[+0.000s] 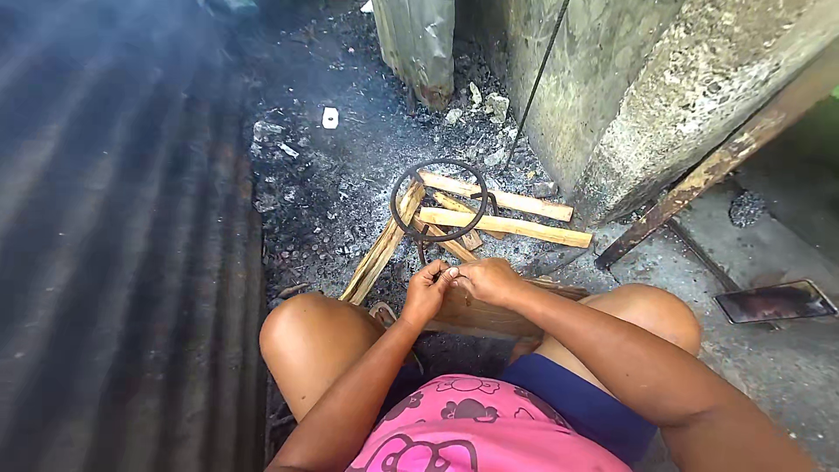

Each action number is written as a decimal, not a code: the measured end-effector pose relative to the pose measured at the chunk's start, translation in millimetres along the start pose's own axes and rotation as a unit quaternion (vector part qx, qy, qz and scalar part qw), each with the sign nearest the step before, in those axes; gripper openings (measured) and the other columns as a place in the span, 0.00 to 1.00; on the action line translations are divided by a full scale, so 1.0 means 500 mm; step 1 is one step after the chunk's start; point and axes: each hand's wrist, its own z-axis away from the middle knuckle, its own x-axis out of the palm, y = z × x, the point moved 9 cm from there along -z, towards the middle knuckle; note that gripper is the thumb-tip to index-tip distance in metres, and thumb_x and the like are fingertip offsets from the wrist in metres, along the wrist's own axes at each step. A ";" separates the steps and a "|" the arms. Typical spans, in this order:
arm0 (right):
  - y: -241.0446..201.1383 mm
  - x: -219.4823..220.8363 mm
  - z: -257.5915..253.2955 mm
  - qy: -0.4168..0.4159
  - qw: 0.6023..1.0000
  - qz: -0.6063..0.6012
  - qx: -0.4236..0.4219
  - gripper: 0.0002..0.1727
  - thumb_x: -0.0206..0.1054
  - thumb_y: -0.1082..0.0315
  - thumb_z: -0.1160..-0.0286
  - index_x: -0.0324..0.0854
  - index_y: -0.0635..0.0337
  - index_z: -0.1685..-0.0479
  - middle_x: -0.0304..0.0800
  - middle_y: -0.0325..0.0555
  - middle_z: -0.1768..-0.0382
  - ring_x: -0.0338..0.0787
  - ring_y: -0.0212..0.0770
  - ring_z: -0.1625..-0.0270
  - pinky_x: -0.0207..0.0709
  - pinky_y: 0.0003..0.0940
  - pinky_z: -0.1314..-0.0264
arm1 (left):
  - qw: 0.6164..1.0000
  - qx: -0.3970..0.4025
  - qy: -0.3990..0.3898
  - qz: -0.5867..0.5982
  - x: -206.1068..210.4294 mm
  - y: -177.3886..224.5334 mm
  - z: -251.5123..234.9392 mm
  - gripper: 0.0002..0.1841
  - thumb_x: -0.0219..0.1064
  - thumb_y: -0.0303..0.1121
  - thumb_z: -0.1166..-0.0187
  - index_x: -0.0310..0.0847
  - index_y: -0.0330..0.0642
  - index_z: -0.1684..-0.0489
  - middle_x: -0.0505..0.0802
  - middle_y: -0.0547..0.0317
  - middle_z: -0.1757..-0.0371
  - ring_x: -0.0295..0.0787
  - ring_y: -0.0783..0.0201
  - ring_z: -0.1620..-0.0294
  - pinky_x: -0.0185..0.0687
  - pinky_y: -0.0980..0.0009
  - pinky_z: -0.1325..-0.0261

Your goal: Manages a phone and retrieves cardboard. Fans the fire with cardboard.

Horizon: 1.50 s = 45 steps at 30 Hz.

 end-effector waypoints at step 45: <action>0.022 -0.118 0.030 0.049 0.999 -0.002 -0.006 0.16 0.69 0.53 0.17 0.89 0.57 0.62 0.92 0.50 0.68 0.92 0.53 0.58 0.82 0.61 0.52 | 0.993 0.037 -0.074 -0.079 -0.014 0.111 -0.048 0.09 0.68 0.38 0.15 0.86 0.42 0.58 0.92 0.59 0.67 0.89 0.67 0.67 0.87 0.65 0.58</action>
